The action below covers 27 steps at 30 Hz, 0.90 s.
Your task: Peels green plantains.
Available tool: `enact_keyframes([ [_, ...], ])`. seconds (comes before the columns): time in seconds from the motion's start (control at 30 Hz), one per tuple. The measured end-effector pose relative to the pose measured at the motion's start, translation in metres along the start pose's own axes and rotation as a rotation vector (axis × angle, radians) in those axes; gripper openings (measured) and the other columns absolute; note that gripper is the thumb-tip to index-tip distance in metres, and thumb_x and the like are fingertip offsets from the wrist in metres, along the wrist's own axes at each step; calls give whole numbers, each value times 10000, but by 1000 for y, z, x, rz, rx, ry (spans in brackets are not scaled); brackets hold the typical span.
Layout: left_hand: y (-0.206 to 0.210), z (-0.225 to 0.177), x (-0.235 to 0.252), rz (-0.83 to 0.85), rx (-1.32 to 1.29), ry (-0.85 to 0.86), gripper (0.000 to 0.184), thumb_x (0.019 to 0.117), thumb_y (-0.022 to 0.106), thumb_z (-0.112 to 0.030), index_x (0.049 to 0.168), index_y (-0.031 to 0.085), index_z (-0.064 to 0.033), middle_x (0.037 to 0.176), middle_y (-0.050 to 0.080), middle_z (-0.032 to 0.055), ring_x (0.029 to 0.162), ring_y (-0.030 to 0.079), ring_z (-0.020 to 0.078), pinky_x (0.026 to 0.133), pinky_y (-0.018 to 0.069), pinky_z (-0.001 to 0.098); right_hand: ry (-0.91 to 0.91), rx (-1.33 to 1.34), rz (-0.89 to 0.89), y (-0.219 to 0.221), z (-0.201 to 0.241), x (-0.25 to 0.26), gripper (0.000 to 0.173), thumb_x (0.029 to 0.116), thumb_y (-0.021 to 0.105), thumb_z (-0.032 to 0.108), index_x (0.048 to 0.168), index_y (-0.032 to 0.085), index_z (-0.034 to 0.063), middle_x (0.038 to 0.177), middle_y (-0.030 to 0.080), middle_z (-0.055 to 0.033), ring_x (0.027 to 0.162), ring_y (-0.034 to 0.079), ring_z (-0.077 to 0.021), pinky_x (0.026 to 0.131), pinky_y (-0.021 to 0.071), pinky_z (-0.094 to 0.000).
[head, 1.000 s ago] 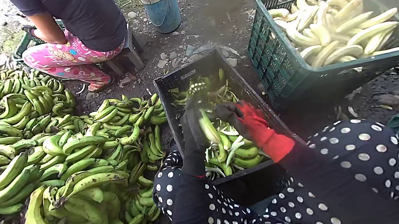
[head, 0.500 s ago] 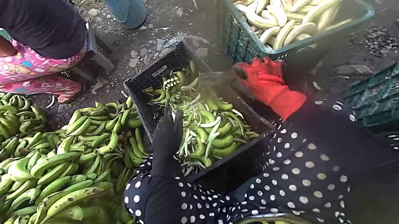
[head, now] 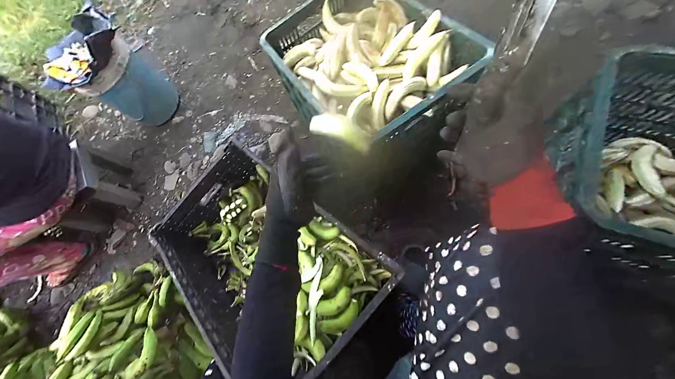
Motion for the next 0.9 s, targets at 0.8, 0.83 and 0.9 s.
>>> enact_keyframes([
  [0.8,-127,191,3,-226,1243,-584,606,874,741,-422,1368,593,-103,1348,609,196,1265,575,369,1032,468,617,83,443,38,5,11,-3,493,1076,304,592,1317,587,269,823,679,17,573,643,-108,467,557,-300],
  [0.83,-124,181,-6,-248,1138,-513,595,890,742,-356,1381,560,-73,1334,610,199,1244,586,347,1027,482,582,14,339,47,10,15,-4,431,1104,344,498,1410,496,237,833,681,7,562,661,-118,456,582,-309],
  [0.9,-122,157,-24,-304,880,-386,598,906,751,-265,1394,510,-17,1313,609,195,1197,610,283,1011,516,486,-48,200,131,23,14,-9,481,1104,384,462,1517,364,215,866,689,-25,596,680,-165,475,594,-368],
])
Point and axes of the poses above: each hand's wrist, its own x-axis towards the middle knuckle, its own y-axis out of the palm, z = x × y, the point moved 3 cm from there along x, towards the middle knuckle
